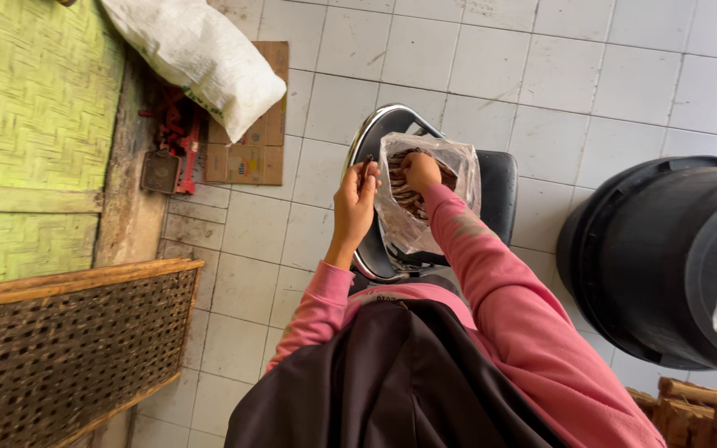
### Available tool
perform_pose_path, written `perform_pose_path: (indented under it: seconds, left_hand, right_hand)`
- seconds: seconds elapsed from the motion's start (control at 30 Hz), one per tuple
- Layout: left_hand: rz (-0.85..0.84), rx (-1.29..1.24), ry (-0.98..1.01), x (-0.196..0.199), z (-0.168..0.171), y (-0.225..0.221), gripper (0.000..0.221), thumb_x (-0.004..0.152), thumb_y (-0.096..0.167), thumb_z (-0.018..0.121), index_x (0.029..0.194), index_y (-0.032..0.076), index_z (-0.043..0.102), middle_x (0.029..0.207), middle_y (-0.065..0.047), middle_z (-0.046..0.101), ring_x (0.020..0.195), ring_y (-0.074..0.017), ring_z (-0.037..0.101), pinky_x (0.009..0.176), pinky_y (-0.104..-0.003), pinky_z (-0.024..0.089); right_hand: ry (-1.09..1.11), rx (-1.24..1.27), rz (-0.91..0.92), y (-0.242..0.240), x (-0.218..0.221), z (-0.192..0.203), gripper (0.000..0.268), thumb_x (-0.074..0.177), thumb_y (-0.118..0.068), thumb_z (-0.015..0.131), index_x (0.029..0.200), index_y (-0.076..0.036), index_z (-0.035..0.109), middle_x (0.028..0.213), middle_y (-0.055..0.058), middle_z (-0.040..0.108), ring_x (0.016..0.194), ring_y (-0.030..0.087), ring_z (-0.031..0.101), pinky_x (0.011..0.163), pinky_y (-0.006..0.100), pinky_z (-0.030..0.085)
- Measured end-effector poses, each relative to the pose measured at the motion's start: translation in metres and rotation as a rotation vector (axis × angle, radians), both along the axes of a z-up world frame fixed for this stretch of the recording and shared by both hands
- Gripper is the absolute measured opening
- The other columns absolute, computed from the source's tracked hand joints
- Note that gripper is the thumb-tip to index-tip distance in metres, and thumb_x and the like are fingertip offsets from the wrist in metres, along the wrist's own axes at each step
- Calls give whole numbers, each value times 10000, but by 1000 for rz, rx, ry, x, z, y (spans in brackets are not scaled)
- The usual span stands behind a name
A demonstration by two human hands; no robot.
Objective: The person sorts dried tobacco leaves from wooden trays, gathers them by hand, and places them into a clear plastic bag on a chair.
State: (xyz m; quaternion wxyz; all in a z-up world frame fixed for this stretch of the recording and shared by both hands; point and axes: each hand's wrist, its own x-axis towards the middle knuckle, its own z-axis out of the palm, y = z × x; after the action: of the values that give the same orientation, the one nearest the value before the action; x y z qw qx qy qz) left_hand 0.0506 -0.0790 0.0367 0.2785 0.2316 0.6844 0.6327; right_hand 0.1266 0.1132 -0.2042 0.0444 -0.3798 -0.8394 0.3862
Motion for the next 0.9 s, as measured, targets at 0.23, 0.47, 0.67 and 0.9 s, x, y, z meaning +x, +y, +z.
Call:
perform_pose_path:
  seconds: [0.23,0.47,0.67,0.9]
  left_hand:
    - [58,-2,19,-3,-14,-18,251,1061,102,562,1276,-17,606,1130,-41,717,951,-105,697,850,-250,579]
    - [34,-50,10,2,-12,-16,250,1069,91,555,1285,-19,619,1121,-46,721,951,-104,693,850,-251,572]
    - [6,-70,13,5,-3,-9,264,1055,92,550,1292,-2,614,1141,-25,714,954,-94,694,861,-249,574]
    - [-76,-83,60,14,11,8,226,1066,142,572,1232,8,649,1061,-19,727,901,-86,693,814,-243,566]
  right_hand:
    - [290,-311,-81,0,-22,4,115,876,29,657,935,-48,719,924,134,775,864,281,753,783,366,561]
    - [61,38,-178,-10,-5,23,143,823,10,693,962,-25,690,956,201,708,939,428,651,781,504,496]
    - [206,159,-71,-13,-1,32,171,804,-10,704,973,-35,684,1008,219,698,962,452,636,806,527,491]
    - [23,216,-38,-17,0,30,168,925,-40,601,1065,-70,689,1040,204,704,954,435,662,795,520,509]
